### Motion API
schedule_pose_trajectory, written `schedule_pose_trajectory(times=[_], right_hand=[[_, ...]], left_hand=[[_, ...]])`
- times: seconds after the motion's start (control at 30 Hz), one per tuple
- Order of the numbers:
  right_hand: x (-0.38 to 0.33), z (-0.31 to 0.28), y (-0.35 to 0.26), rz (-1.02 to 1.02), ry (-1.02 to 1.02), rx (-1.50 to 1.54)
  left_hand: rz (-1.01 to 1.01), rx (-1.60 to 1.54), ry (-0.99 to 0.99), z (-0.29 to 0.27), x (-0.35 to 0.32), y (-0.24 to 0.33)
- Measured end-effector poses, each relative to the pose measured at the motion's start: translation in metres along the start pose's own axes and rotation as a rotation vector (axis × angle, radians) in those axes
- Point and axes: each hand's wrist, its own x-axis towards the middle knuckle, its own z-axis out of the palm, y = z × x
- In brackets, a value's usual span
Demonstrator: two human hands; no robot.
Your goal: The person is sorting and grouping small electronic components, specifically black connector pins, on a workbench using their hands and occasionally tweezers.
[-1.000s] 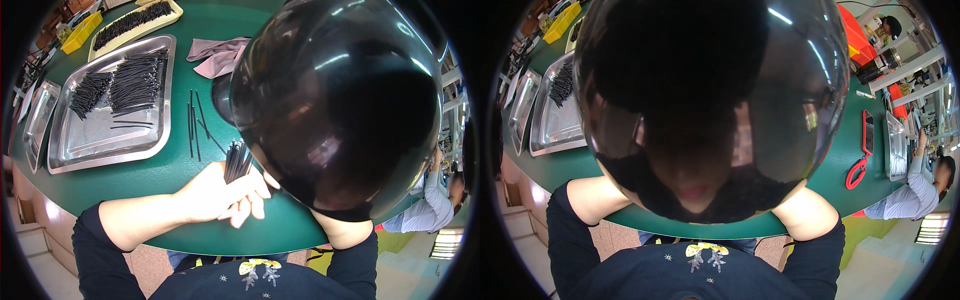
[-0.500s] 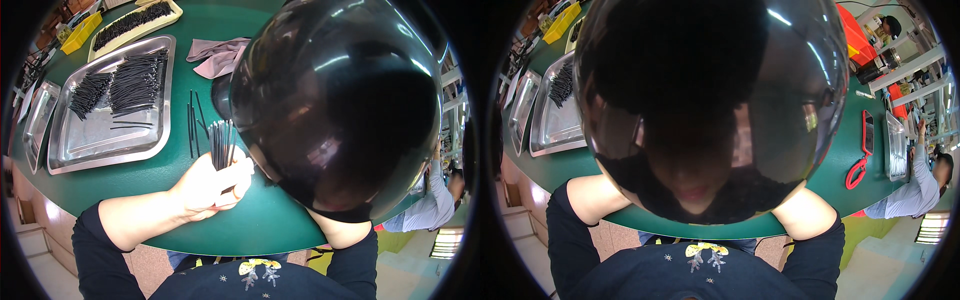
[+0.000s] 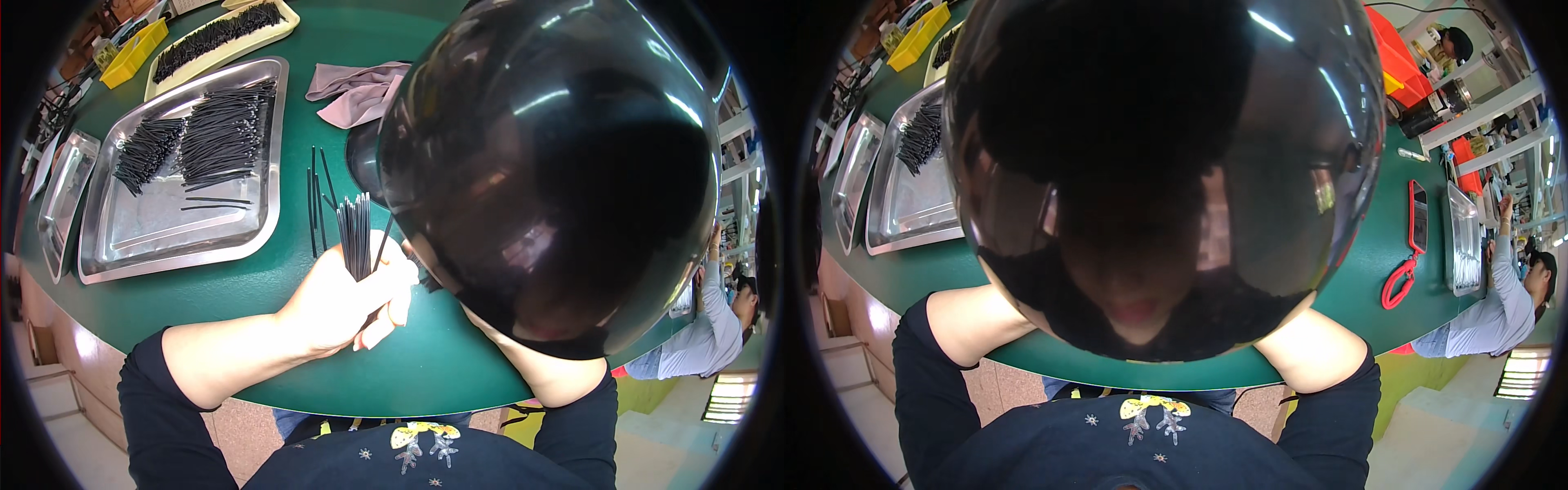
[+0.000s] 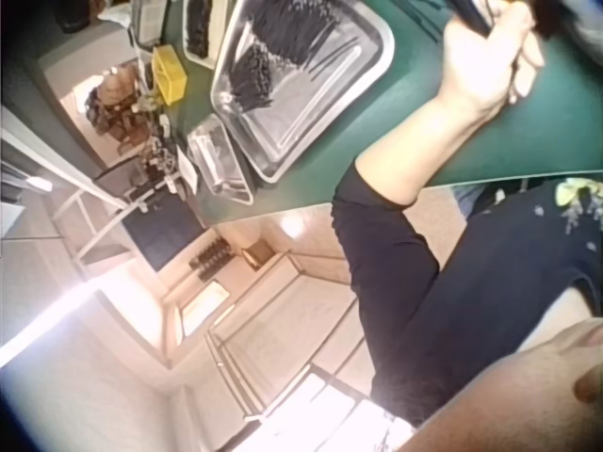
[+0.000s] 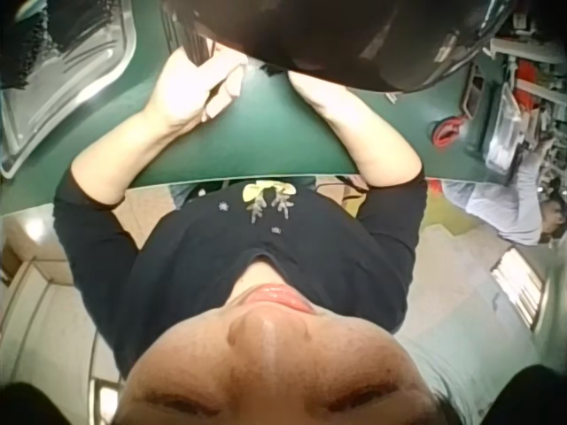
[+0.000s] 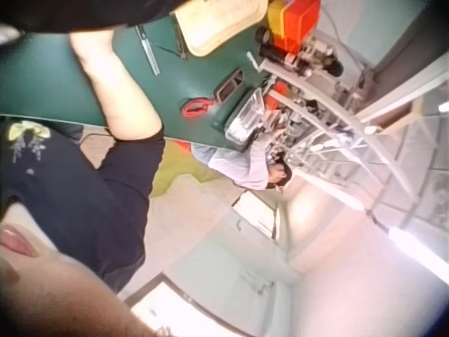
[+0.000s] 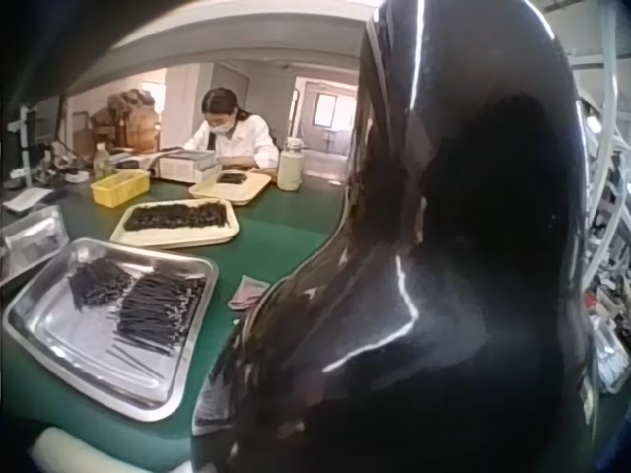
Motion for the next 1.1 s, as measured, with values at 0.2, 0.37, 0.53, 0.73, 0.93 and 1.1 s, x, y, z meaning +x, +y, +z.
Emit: schedule_pose_trajectory(times=[0.2, 0.37, 0.53, 0.73, 0.93, 1.1], right_hand=[[-0.002, -0.001, 0.003, 0.016, -0.007, 0.023], [-0.004, -0.001, 0.007, 0.031, -0.012, 0.044], [-0.006, -0.002, 0.008, 0.048, -0.018, 0.061], [-0.01, -0.003, 0.01, 0.06, -0.025, 0.088], [-0.007, 0.0, 0.009, 0.079, -0.027, 0.108], [-0.01, -0.002, 0.01, 0.088, -0.032, 0.132]], left_hand=[[-0.005, 0.197, 0.074, 0.005, -0.002, 0.005], [-0.033, 0.193, 0.06, 0.001, -0.001, 0.004], [-0.102, 0.031, 0.024, -0.001, 0.002, 0.002], [-0.278, -0.213, -0.056, -0.001, 0.001, -0.001], [-0.022, -0.121, -0.069, -0.006, 0.003, -0.005], [0.0, -0.018, 0.014, -0.003, 0.002, -0.004]])
